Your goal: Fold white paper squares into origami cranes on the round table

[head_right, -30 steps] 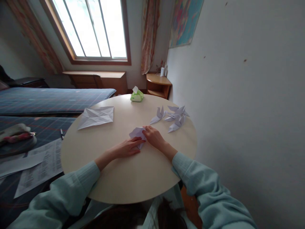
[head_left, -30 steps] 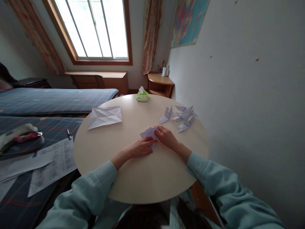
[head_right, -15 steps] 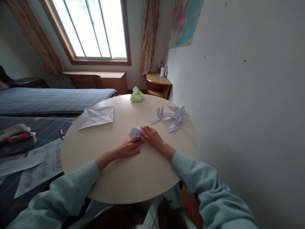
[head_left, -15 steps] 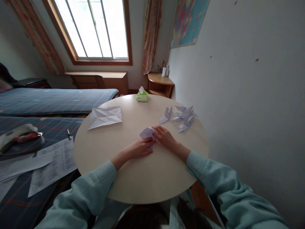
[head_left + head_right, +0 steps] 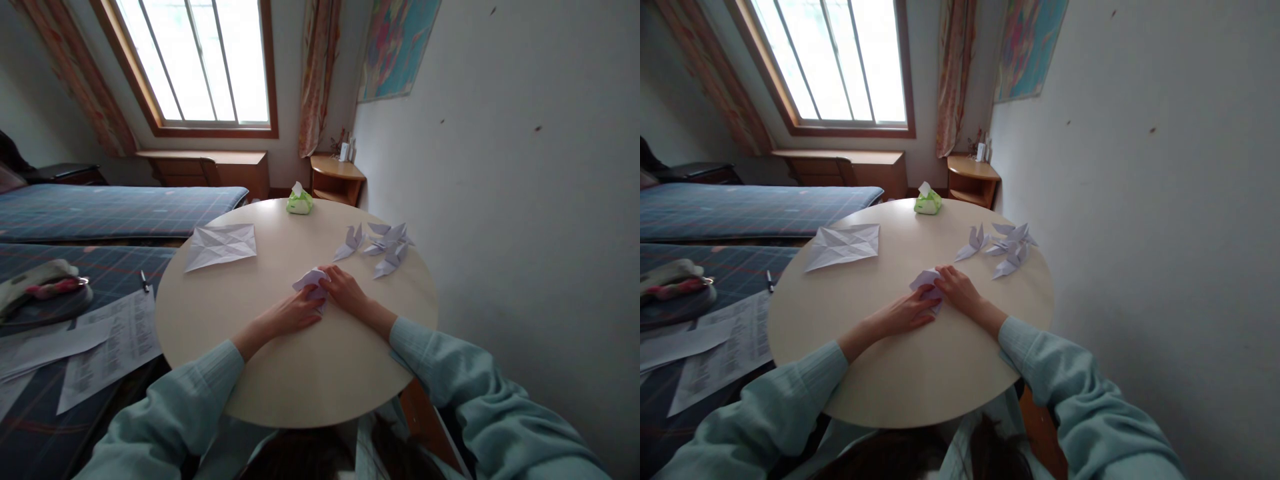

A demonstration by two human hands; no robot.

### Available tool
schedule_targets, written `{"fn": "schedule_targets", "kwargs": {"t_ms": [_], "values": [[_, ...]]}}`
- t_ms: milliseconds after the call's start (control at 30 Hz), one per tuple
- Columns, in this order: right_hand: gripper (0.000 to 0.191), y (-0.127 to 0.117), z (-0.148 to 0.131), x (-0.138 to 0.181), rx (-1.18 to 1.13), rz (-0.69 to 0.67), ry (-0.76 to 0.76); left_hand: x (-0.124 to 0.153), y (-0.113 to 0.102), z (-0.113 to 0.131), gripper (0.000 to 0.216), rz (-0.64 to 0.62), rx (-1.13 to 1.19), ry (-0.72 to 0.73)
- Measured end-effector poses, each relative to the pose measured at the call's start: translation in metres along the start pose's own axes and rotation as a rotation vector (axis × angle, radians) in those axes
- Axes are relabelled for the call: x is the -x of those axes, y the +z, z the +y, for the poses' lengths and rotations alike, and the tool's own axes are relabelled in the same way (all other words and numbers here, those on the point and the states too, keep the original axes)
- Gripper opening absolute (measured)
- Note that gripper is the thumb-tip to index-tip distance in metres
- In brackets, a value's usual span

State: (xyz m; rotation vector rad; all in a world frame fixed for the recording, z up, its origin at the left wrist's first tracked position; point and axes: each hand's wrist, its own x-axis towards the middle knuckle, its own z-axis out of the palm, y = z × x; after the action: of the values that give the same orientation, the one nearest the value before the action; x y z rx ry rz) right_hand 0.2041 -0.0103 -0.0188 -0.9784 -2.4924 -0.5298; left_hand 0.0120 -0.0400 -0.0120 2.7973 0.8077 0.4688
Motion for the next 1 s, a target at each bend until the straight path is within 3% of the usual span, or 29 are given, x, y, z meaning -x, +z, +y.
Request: {"fn": "schedule_targets", "kwargs": {"t_ms": [500,700,867,933,1000], "values": [[0.012,-0.002,-0.003,-0.006,-0.009,-0.046,-0.026,-0.003,-0.004,0.000,0.042,-0.051,-0.064,0.082],[0.039,-0.005,0.005,0.000,-0.175,0.028,-0.091,-0.002,0.002,-0.006,0.041,-0.015,-0.032,0.071],[0.070,-0.008,0.020,0.011,-0.443,0.215,0.139,-0.001,0.002,-0.007,0.041,-0.031,-0.013,0.067],[0.076,-0.001,0.025,0.013,-0.534,0.183,0.185,-0.001,0.001,-0.006,0.041,-0.027,-0.008,0.066],[0.067,0.008,0.027,0.011,-0.584,0.102,0.213,-0.002,0.000,-0.006,0.040,-0.017,-0.007,0.064]]}}
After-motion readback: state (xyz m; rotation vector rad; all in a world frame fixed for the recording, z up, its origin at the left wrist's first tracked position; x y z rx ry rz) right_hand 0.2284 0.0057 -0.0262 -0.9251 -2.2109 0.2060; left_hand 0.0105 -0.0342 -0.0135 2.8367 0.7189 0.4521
